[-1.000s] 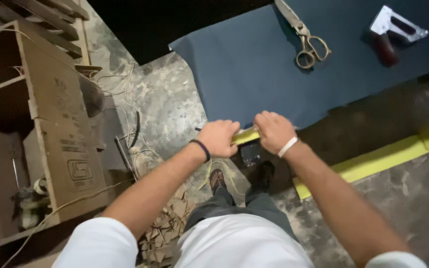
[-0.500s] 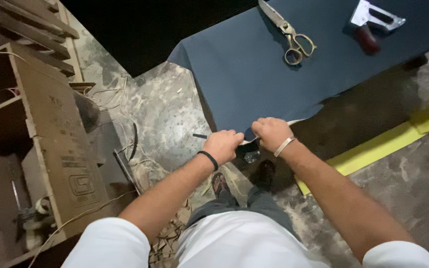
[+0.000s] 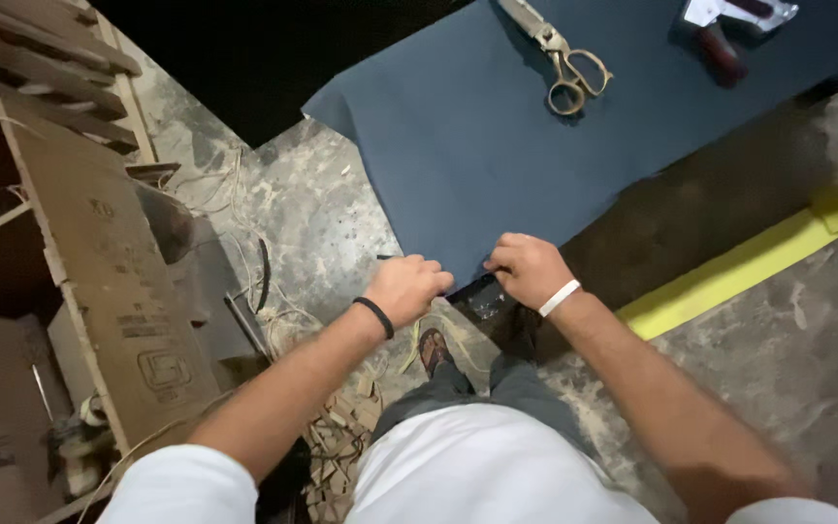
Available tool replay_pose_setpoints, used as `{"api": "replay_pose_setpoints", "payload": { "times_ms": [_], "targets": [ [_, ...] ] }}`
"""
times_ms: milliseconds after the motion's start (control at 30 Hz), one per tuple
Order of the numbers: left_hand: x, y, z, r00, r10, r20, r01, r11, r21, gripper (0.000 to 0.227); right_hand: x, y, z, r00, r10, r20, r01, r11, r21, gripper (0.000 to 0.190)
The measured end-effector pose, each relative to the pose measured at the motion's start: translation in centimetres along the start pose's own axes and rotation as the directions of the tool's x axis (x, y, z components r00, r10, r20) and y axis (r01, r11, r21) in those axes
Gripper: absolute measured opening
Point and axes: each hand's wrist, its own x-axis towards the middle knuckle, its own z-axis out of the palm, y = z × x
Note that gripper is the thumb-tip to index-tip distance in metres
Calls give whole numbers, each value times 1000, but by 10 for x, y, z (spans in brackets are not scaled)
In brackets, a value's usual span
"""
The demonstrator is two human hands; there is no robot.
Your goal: The person staples a dark blue fabric onto a wooden frame using a staple gun, then trims excess fabric with scissors. The person smooths the fabric and continues stapling along the edges to secure it.
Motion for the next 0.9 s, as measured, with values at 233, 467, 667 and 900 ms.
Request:
{"api": "replay_pose_setpoints", "payload": {
  "times_ms": [233,467,667,900],
  "targets": [
    [2,5,-4,999,42,23,-41,999,-17,10,-6,1,1,999,-10,43,10,1000,-1,13],
    [20,14,-22,955,71,289,-80,997,19,18,-11,8,7,996,37,84,-39,999,17,13],
    [51,2,-50,821,61,568,-50,998,-35,26,-16,9,21,999,-10,-46,9,1000,-27,13],
    [102,8,-31,974,-74,-213,91,993,74,58,-26,1,21,984,-76,-162,71,997,-39,13]
  ]
}}
